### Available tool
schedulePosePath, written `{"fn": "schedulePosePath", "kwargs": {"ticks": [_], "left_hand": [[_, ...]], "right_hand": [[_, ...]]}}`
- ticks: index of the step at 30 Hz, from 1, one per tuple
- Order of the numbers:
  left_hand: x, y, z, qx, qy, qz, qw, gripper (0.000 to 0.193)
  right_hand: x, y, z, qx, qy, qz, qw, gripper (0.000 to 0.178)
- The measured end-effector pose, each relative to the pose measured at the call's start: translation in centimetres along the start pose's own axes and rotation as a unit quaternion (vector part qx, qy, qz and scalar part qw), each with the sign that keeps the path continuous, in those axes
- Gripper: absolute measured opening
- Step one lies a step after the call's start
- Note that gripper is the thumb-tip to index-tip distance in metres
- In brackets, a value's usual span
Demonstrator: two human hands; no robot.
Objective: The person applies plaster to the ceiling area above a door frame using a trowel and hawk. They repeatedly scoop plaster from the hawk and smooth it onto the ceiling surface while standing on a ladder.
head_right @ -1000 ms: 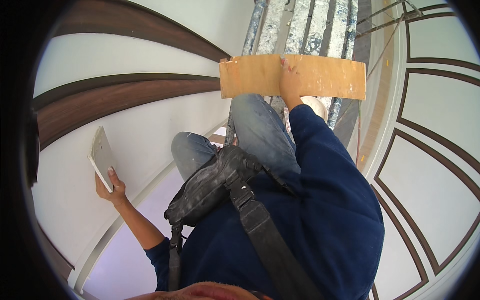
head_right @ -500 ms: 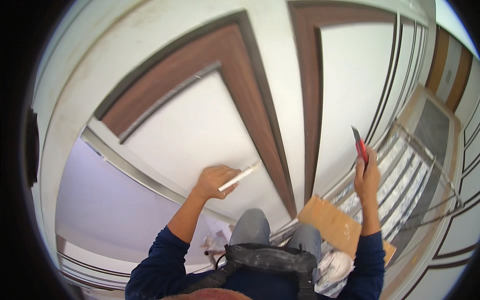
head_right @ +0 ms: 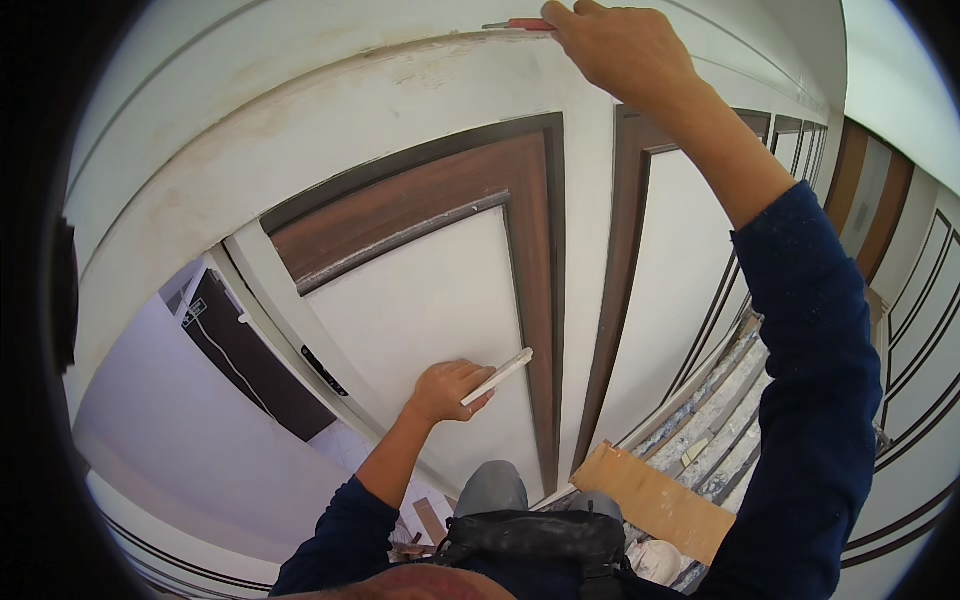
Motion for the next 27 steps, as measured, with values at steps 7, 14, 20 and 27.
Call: {"fn": "schedulePosePath", "kwargs": {"ticks": [7,14,20,27], "left_hand": [[-0.3,-0.1,0.4,-0.008,-0.020,-0.015,1.000,0.029],[0.1,-0.3,0.3,-0.001,-0.009,-0.024,1.000,0.028],[-0.3,0.0,0.4,0.001,0.002,-0.008,1.000,0.028],[-0.2,0.1,-0.1,0.002,0.006,-0.002,1.000,0.029]], "right_hand": [[1.5,1.3,-1.1,-0.003,0.002,0.040,0.999,0.020],[0.1,-1.9,-1.8,-0.008,0.028,0.015,0.999,0.021],[1.0,0.2,-1.8,-0.031,0.029,0.028,0.999,0.022],[-1.9,-4.2,-4.3,0.019,0.068,-0.043,0.997,0.020]]}}
Point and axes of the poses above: each hand's wrist, its own x-axis towards the middle knuckle, its own z-axis out of the back of the hand, y = z × x, the point moved 3 cm from there along x, towards the middle knuckle, and after that the axes turned 3 degrees about x, right-handed, at the moved point
